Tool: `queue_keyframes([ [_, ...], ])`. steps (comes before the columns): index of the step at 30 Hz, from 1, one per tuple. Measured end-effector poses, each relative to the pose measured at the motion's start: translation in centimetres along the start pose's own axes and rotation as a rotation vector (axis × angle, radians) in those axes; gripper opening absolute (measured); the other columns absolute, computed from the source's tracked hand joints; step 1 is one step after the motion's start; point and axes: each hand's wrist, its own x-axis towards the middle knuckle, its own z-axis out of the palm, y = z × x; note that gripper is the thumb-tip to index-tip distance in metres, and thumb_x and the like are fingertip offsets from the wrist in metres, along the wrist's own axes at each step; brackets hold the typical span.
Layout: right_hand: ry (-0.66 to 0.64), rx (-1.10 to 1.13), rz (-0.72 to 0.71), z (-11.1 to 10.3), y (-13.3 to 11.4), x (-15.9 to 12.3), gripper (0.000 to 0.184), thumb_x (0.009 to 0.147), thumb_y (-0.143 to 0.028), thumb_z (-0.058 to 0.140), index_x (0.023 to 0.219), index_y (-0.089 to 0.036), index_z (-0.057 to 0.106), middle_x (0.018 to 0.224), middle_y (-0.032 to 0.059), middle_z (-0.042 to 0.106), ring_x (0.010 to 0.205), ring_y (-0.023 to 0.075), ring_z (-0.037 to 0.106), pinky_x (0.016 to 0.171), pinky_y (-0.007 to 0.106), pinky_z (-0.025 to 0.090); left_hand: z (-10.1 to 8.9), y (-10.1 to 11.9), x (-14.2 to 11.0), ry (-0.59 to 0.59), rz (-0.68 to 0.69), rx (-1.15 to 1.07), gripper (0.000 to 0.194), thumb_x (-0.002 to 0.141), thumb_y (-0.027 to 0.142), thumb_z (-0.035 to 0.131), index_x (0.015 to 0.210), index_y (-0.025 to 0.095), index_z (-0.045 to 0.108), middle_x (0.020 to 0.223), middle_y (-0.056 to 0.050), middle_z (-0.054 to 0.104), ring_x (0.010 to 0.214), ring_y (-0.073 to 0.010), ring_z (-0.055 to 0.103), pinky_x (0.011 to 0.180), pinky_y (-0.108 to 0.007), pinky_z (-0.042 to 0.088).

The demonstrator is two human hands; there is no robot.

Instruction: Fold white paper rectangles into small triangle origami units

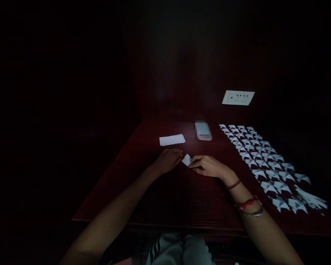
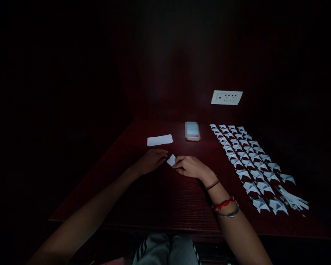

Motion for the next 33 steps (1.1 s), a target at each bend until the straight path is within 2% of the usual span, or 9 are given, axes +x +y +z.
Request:
queue_keyframes([
  [4, 0.021, 0.058, -0.004, 0.2, 0.0, 0.3, 0.027, 0.073, -0.017, 0.048, 0.097, -0.020, 0.059, 0.095, 0.0040, 0.055, 0.085, 0.0125, 0.052, 0.077, 0.025, 0.040, 0.6, 1.0, -0.2, 0.047, -0.175, 0.017, 0.021, 0.080, 0.033, 0.041, 0.085, 0.016, 0.052, 0.095, -0.005, 0.049, 0.089, -0.0184, 0.047, 0.078, -0.032, 0.037],
  [8, 0.041, 0.097, -0.004, 0.3, 0.4, 0.4, 0.025, 0.074, -0.018, 0.048, 0.095, -0.018, 0.060, 0.093, 0.0045, 0.056, 0.084, 0.0122, 0.052, 0.077, 0.025, 0.040, 1.3, 2.0, -0.3, 0.081, -0.231, 0.013, 0.020, 0.075, 0.034, 0.048, 0.084, 0.016, 0.051, 0.093, -0.006, 0.047, 0.087, -0.0196, 0.047, 0.073, -0.031, 0.038],
  [13, 0.051, 0.109, -0.003, 0.4, 0.5, 0.4, 0.023, 0.074, -0.018, 0.047, 0.092, -0.016, 0.061, 0.092, 0.0049, 0.056, 0.083, 0.0124, 0.052, 0.076, 0.025, 0.040, 1.4, 2.6, -0.3, 0.071, -0.296, -0.018, 0.016, 0.076, 0.030, 0.047, 0.084, 0.017, 0.049, 0.092, -0.005, 0.047, 0.088, -0.0198, 0.046, 0.073, -0.031, 0.039],
  [16, 0.073, 0.094, 0.017, 0.6, 0.3, 0.5, 0.021, 0.074, -0.016, 0.047, 0.088, -0.017, 0.062, 0.089, 0.0045, 0.057, 0.081, 0.0123, 0.052, 0.073, 0.024, 0.040, 1.4, 2.5, -0.2, 0.079, -0.314, -0.008, 0.015, 0.077, 0.029, 0.047, 0.086, 0.017, 0.049, 0.092, -0.005, 0.047, 0.089, -0.0195, 0.046, 0.074, -0.031, 0.039],
  [21, 0.157, 0.090, 0.126, 1.6, 0.2, 1.1, 0.014, 0.071, -0.014, 0.049, 0.074, -0.017, 0.062, 0.078, 0.0023, 0.057, 0.071, 0.0105, 0.052, 0.066, 0.021, 0.038, 1.5, 2.4, -0.1, 0.089, -0.320, 0.021, 0.013, 0.079, 0.025, 0.042, 0.079, 0.016, 0.051, 0.090, -0.005, 0.047, 0.086, -0.0190, 0.046, 0.071, -0.030, 0.039],
  [26, 0.221, 0.150, 0.205, 2.4, 0.6, 1.5, 0.009, 0.068, -0.013, 0.053, 0.070, -0.016, 0.061, 0.071, 0.0012, 0.055, 0.064, 0.0093, 0.050, 0.061, 0.020, 0.037, 1.6, 2.4, -0.2, 0.105, -0.344, 0.012, 0.021, 0.078, 0.035, 0.044, 0.079, 0.015, 0.050, 0.090, -0.007, 0.045, 0.087, -0.0210, 0.045, 0.071, -0.032, 0.038],
  [33, 0.366, 0.166, 0.276, 2.9, 0.8, 1.8, 0.006, 0.066, -0.023, 0.059, 0.066, -0.017, 0.061, 0.079, 0.0027, 0.052, 0.075, 0.0127, 0.049, 0.069, 0.025, 0.038, 2.5, 2.4, 0.0, 0.194, -0.332, -0.012, 0.025, 0.073, 0.037, 0.051, 0.087, 0.017, 0.048, 0.095, -0.005, 0.042, 0.091, -0.0207, 0.042, 0.075, -0.033, 0.036],
])
